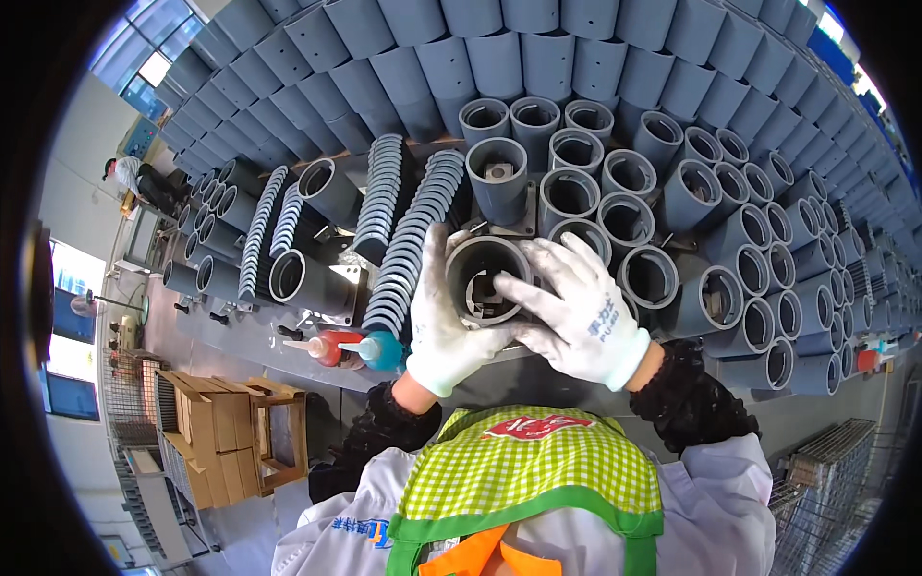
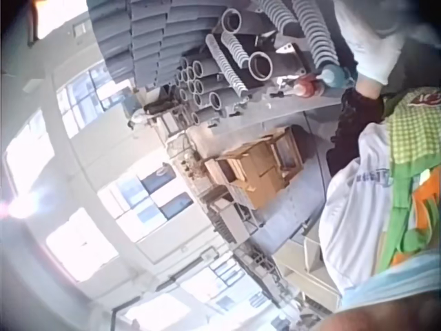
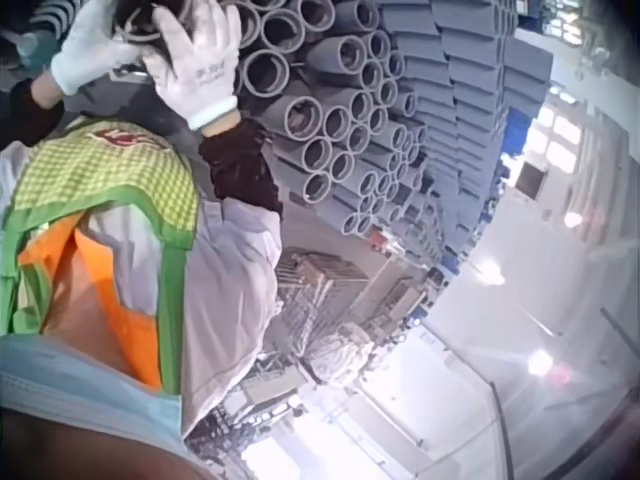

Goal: Apply sealant from two different squeeze bottles to grey cylindrical industrial components and organize them on a workbench.

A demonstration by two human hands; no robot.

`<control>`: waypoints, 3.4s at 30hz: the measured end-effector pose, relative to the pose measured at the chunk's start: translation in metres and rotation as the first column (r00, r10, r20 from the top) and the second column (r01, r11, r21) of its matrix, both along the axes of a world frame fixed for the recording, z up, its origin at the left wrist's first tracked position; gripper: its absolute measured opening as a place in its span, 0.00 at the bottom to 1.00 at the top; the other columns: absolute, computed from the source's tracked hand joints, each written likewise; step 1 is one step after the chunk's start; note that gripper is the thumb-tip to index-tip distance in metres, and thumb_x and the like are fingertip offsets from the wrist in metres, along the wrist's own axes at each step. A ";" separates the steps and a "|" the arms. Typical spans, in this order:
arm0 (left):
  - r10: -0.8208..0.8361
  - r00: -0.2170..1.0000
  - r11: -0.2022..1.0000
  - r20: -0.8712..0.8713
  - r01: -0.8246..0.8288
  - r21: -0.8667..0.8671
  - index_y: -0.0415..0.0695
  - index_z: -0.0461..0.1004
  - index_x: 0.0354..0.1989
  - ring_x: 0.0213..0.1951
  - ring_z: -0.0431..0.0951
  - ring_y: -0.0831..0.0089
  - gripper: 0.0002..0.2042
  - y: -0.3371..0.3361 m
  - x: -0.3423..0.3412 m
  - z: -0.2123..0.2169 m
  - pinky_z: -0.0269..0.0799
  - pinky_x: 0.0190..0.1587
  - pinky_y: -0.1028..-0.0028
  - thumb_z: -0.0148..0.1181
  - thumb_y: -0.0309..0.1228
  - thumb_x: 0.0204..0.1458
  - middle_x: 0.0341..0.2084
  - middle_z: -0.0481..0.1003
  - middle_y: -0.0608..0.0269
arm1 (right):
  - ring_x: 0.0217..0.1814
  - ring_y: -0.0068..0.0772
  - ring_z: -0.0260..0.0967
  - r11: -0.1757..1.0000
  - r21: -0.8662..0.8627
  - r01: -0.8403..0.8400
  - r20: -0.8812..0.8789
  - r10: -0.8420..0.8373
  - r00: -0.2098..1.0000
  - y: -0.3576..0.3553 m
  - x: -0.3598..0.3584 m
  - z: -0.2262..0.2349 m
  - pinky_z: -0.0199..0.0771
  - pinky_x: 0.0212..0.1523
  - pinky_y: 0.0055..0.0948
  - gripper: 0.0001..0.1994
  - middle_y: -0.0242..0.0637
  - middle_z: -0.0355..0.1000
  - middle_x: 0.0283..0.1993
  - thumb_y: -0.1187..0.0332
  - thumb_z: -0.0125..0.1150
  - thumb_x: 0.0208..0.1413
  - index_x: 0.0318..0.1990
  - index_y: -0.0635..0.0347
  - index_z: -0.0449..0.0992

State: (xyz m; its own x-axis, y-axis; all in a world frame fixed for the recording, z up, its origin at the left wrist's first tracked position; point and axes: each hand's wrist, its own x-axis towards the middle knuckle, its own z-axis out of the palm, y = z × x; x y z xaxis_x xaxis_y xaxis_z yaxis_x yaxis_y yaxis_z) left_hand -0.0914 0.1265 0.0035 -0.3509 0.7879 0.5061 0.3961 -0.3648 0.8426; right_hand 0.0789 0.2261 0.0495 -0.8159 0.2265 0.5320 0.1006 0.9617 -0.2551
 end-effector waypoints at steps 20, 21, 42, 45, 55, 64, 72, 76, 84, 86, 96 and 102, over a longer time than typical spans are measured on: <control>-0.213 0.948 0.944 0.238 0.262 -0.199 0.35 0.40 0.70 0.63 0.62 0.64 0.61 0.006 -0.027 -0.039 0.57 0.65 0.67 0.77 0.34 0.26 0.62 0.59 0.49 | 0.26 0.38 0.70 0.994 0.030 0.102 0.177 -0.105 0.978 -0.009 -0.019 -0.045 0.71 0.33 0.34 0.12 0.33 0.70 0.20 0.55 0.62 0.50 0.38 0.50 0.75; -0.073 0.997 0.971 0.014 0.074 -0.227 0.32 0.41 0.69 0.62 0.64 0.55 0.57 0.004 -0.017 -0.030 0.59 0.64 0.65 0.71 0.34 0.29 0.60 0.61 0.40 | 0.29 0.41 0.68 0.993 0.001 0.122 0.201 -0.120 0.972 -0.006 -0.019 -0.040 0.70 0.37 0.38 0.11 0.36 0.70 0.24 0.61 0.65 0.47 0.36 0.53 0.74; -0.118 0.892 0.975 0.436 0.188 -0.122 0.36 0.49 0.65 0.60 0.65 0.67 0.55 0.008 -0.008 -0.064 0.60 0.64 0.68 0.80 0.28 0.25 0.58 0.62 0.54 | 0.44 0.54 0.70 0.993 0.021 0.120 0.150 -0.122 0.981 -0.011 -0.025 -0.057 0.64 0.60 0.46 0.14 0.48 0.73 0.31 0.59 0.65 0.45 0.37 0.55 0.76; -0.169 0.866 0.961 0.471 0.251 -0.115 0.36 0.47 0.66 0.61 0.64 0.67 0.56 0.009 -0.008 -0.065 0.60 0.65 0.67 0.80 0.27 0.25 0.59 0.62 0.55 | 0.43 0.56 0.68 0.988 -0.008 0.154 0.084 -0.153 0.985 -0.015 -0.024 -0.056 0.69 0.50 0.46 0.14 0.49 0.70 0.34 0.59 0.68 0.44 0.34 0.58 0.76; -0.006 0.982 0.977 0.188 0.046 -0.207 0.35 0.61 0.62 0.59 0.68 0.59 0.33 -0.085 -0.002 -0.048 0.63 0.61 0.67 0.64 0.27 0.44 0.59 0.65 0.46 | 0.35 0.41 0.73 0.998 0.030 0.059 -0.188 -0.052 0.981 -0.035 -0.022 -0.017 0.74 0.45 0.36 0.13 0.39 0.74 0.28 0.63 0.63 0.50 0.41 0.59 0.78; 0.536 0.802 0.785 0.263 -0.359 -0.505 0.32 0.64 0.58 0.51 0.74 0.69 0.21 -0.188 -0.060 -0.081 0.69 0.54 0.71 0.53 0.21 0.55 0.48 0.74 0.51 | 0.60 0.48 0.67 -0.977 -0.075 0.200 -0.335 0.213 0.918 -0.123 -0.105 -0.108 0.70 0.56 0.46 0.32 0.49 0.67 0.59 0.42 0.39 0.64 0.63 0.59 0.61; 0.360 0.933 0.773 0.021 -0.285 -0.567 0.32 0.57 0.63 0.55 0.72 0.56 0.27 -0.199 -0.083 -0.097 0.66 0.58 0.66 0.51 0.23 0.53 0.53 0.71 0.43 | 0.63 0.48 0.64 -0.860 0.356 -0.366 -0.102 -0.425 0.900 -0.167 -0.154 -0.122 0.66 0.63 0.47 0.31 0.50 0.66 0.60 0.50 0.48 0.60 0.61 0.68 0.60; 0.385 0.902 0.788 0.194 -0.212 -0.579 0.32 0.56 0.64 0.55 0.72 0.65 0.27 -0.201 -0.086 -0.100 0.65 0.58 0.69 0.48 0.20 0.54 0.53 0.71 0.47 | 0.58 0.50 0.68 -0.826 0.380 -0.417 -0.012 -0.455 0.891 -0.168 -0.156 -0.132 0.68 0.62 0.48 0.25 0.50 0.68 0.56 0.57 0.52 0.59 0.58 0.67 0.63; 0.394 0.796 0.907 0.459 -0.257 -0.334 0.34 0.54 0.66 0.59 0.67 0.61 0.35 -0.156 -0.069 -0.097 0.62 0.61 0.65 0.62 0.32 0.51 0.58 0.65 0.45 | 0.67 0.46 0.59 -0.928 -0.067 -0.367 -0.503 -0.287 0.815 -0.164 -0.098 -0.104 0.60 0.66 0.52 0.28 0.46 0.59 0.66 0.77 0.52 0.55 0.65 0.55 0.58; 0.513 0.853 0.819 0.098 -0.452 -0.354 0.35 0.54 0.65 0.60 0.65 0.54 0.43 -0.132 -0.066 -0.098 0.60 0.62 0.61 0.70 0.42 0.43 0.58 0.64 0.43 | 0.67 0.42 0.58 -0.825 -0.280 -0.491 -0.560 -0.275 0.781 -0.148 -0.081 -0.083 0.61 0.65 0.48 0.32 0.46 0.57 0.67 0.81 0.52 0.54 0.67 0.46 0.56; 0.584 0.722 0.811 0.370 -0.527 -0.253 0.35 0.61 0.58 0.48 0.73 0.61 0.37 -0.114 -0.044 -0.110 0.68 0.54 0.67 0.72 0.34 0.39 0.47 0.70 0.54 | 0.72 0.50 0.50 -0.379 -0.536 -0.754 -0.703 -0.295 0.647 -0.081 -0.035 -0.047 0.54 0.68 0.55 0.49 0.39 0.55 0.66 0.59 0.72 0.46 0.71 0.45 0.44; -0.096 0.009 0.993 0.995 0.070 0.095 0.37 0.60 0.61 0.51 0.73 0.55 0.40 -0.170 0.010 -0.028 0.71 0.54 0.55 0.43 0.64 0.55 0.50 0.71 0.49 | 0.68 0.43 0.54 -0.352 -0.525 -0.775 -0.758 -0.222 0.614 -0.089 -0.042 -0.043 0.53 0.69 0.53 0.50 0.35 0.58 0.62 0.52 0.74 0.42 0.70 0.48 0.48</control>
State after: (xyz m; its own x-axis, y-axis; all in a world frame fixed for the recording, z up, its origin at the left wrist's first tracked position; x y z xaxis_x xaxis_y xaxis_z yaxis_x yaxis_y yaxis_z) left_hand -0.0813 -0.0436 -0.0246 -0.4527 0.8510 -0.2661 -0.8625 -0.3422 0.3728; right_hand 0.0368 0.1368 0.0065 -0.7564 0.5850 0.2928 -0.6451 -0.5928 -0.4821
